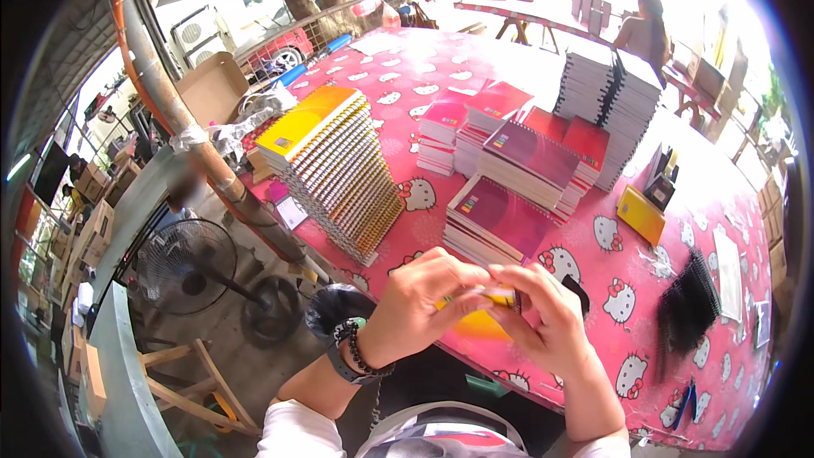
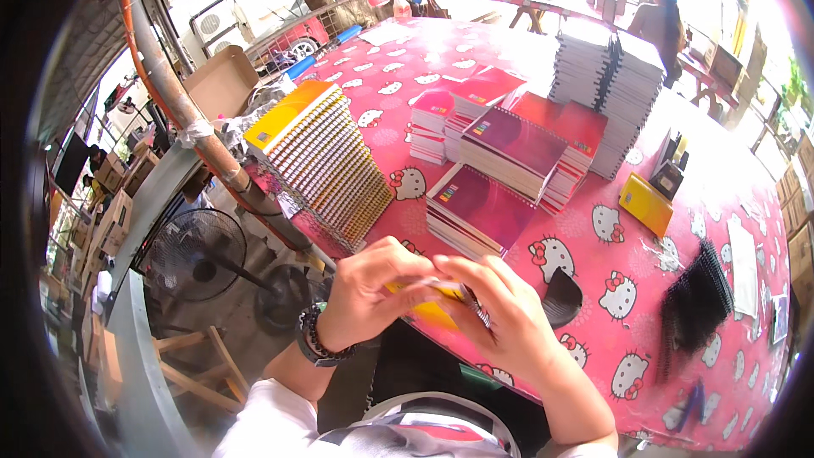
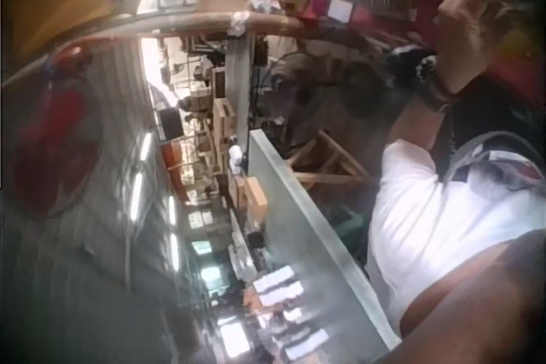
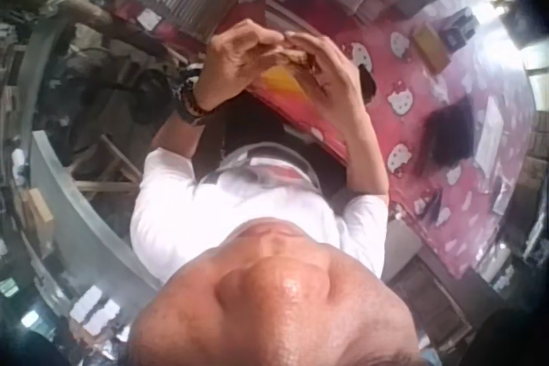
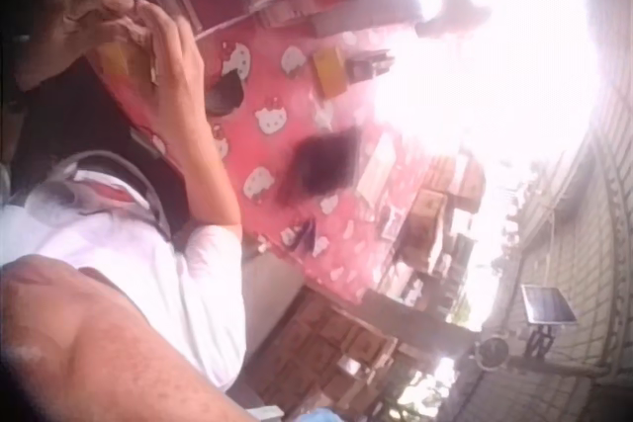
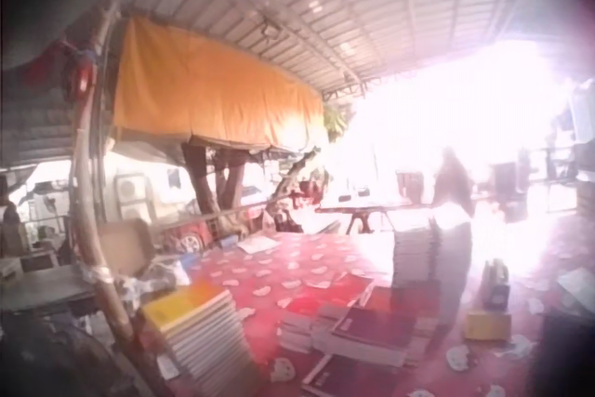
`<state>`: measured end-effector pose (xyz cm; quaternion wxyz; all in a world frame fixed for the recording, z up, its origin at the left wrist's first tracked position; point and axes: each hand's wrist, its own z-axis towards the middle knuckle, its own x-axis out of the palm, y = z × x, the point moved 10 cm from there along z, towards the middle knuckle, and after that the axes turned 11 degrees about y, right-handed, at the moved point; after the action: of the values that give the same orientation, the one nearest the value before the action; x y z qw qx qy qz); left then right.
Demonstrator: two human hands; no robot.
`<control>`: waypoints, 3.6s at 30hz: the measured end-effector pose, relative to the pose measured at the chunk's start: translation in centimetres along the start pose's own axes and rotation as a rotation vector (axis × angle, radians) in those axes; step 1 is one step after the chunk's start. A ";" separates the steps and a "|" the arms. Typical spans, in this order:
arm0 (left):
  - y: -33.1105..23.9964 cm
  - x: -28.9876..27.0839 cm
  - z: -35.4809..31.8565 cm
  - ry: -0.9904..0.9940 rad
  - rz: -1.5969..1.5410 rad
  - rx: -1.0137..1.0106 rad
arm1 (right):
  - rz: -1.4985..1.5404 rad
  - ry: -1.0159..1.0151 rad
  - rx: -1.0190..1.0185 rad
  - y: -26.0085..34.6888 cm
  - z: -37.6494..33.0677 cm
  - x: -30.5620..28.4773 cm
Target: The person threads plastic spiral coils into the punched holes of notebook covers and paper stacks by hand and places the finished items into a stack on a table.
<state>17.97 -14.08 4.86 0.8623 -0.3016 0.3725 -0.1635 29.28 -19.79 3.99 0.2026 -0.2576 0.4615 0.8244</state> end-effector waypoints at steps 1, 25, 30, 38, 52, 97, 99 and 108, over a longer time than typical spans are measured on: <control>1.0 -1.1 -0.8 -0.140 -0.140 -0.050 | 0.041 0.013 -0.055 0.6 1.5 -0.1; 14.4 -24.1 -3.6 -0.940 -0.017 -0.167 | 0.435 -0.627 -0.048 -8.9 27.7 6.0; 15.4 -23.8 -4.5 -1.056 -0.079 -0.136 | 0.479 -0.656 -0.043 -9.0 27.4 5.9; 16.1 -24.2 -5.1 -1.154 -0.185 -0.039 | 0.382 -0.616 -0.023 -8.2 27.1 6.1; 21.7 -24.1 -8.1 -0.909 0.653 -0.422 | 0.233 -0.629 -0.016 -8.3 24.7 5.1; 0.9 18.5 0.8 0.357 0.277 0.216 | -0.550 -0.807 0.957 -13.4 -30.6 -17.0; 1.3 19.0 0.2 0.393 0.298 0.186 | -0.876 -0.624 1.135 -15.3 -32.3 -17.9; 1.5 18.4 0.5 0.337 0.184 0.181 | -0.950 -0.477 1.161 -17.6 -32.0 -17.0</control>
<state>30.72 -22.04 -5.79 0.8227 -0.1560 0.5211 -0.1651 60.29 -40.47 -11.27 0.7292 -0.0963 0.6028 0.3094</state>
